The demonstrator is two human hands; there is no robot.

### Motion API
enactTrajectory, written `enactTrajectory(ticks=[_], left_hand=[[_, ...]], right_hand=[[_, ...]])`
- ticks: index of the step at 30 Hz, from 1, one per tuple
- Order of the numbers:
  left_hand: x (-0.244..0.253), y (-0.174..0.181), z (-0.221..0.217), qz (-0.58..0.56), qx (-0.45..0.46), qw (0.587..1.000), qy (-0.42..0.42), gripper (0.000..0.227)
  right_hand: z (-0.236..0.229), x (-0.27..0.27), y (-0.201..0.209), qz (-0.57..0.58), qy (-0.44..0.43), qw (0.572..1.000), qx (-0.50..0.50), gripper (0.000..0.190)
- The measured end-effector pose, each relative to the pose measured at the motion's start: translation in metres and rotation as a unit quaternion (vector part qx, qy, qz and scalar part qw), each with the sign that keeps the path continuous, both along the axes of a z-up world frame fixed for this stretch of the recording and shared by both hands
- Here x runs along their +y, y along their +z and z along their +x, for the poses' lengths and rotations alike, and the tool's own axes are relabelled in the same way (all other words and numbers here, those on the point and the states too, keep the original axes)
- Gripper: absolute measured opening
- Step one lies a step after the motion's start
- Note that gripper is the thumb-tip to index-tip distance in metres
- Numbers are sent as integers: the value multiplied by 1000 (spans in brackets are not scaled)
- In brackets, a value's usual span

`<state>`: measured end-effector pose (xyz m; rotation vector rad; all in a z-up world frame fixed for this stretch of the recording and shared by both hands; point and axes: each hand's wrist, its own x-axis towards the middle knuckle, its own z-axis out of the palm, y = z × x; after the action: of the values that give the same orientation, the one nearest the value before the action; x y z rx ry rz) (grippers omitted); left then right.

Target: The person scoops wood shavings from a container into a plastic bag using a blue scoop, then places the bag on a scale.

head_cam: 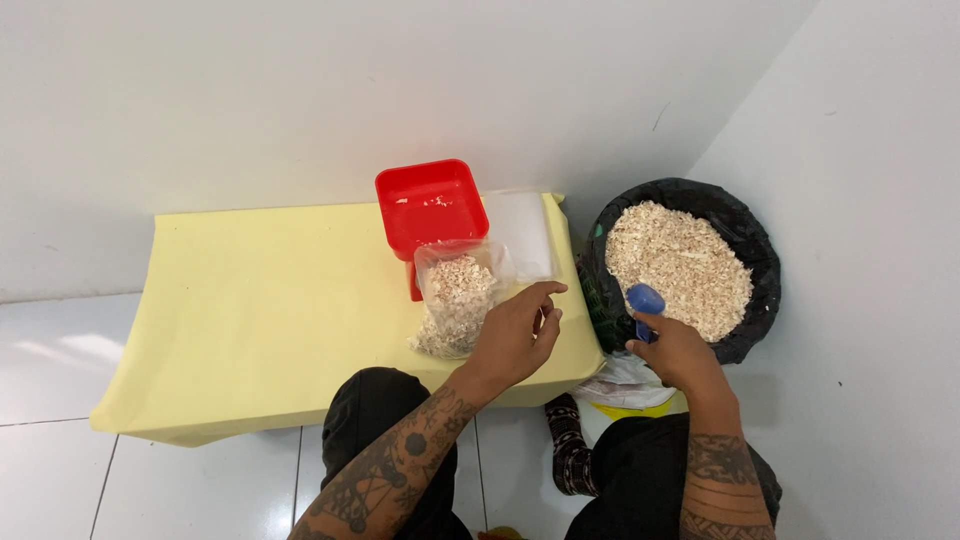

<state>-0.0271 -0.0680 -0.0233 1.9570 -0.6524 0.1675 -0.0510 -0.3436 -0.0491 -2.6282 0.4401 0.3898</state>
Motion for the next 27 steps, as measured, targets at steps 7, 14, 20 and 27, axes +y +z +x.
enactTrajectory(ticks=[7,14,20,27], left_hand=[[1,1,1,3,-14,1000,6,31],[9,10,-2,-20,-27,999,18,27],[26,17,-4,-17,-61,997,36,28],[46,19,-10,-22,-98,994,47,23]], right_hand=[[2,0,-8,-16,9,999,30,59],[1,0,-10,-27,45,998,41,62],[2,20,11,-10,73,996,54,70],[2,24,20,-108,52,993,-15,60]])
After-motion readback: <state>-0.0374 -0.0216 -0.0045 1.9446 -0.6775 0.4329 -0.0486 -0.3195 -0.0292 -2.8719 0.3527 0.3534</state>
